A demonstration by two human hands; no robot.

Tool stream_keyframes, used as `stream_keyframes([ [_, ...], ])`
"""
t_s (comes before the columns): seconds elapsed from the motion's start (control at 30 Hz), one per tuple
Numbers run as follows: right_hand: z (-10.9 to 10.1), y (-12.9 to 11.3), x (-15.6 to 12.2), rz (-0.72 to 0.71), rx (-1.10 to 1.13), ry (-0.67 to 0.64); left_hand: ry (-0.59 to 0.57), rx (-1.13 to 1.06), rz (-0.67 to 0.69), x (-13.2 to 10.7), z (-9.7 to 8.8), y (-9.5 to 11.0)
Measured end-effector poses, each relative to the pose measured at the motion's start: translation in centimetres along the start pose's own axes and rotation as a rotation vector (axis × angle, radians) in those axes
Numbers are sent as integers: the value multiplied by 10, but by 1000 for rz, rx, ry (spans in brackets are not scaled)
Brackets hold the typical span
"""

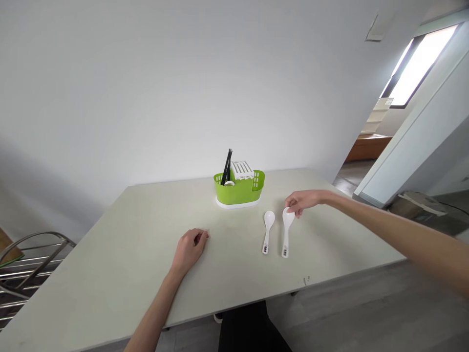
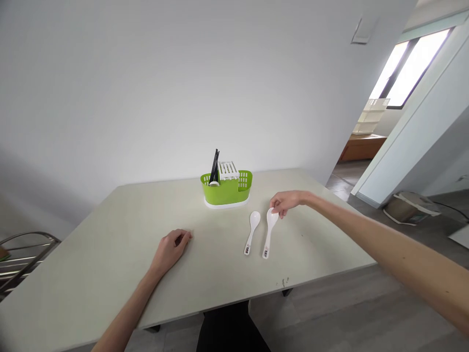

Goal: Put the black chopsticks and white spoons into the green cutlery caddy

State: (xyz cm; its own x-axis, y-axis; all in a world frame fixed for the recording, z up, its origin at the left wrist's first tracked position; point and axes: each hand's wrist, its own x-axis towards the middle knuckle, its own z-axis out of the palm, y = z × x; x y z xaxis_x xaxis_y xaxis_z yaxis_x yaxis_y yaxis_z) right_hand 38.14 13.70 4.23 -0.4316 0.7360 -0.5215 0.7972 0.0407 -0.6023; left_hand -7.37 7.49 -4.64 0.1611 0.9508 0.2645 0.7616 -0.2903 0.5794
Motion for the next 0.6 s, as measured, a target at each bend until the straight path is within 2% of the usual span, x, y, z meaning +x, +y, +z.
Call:
stream_keyframes([
  [0.1, -36, -34, -22, -58, -86, 63, -2, -6, 13, 0, 0, -1],
  [0.17, -53, -67, -35, -130, -187, 190, 0, -12, 14, 0, 0, -1],
  [0.23, -63, -105, -42, -169, -303, 395, 2, -17, 9, -1, 0, -1],
  [0.33, -64, -156, -38, -201, -436, 752, 3, -22, 3, -1, 1, -3],
  [0.43, -58, -195, -18, -248, -602, 1040, 3, -29, 0, -2, 2, -5],
  [0.5, -53, -214, 1, -244, -770, 1141, 1, -39, -3, -2, 3, -6],
  [0.6, -42, -234, 32, -203, -1005, 1106, 0, -54, 1, -3, 3, -7],
])
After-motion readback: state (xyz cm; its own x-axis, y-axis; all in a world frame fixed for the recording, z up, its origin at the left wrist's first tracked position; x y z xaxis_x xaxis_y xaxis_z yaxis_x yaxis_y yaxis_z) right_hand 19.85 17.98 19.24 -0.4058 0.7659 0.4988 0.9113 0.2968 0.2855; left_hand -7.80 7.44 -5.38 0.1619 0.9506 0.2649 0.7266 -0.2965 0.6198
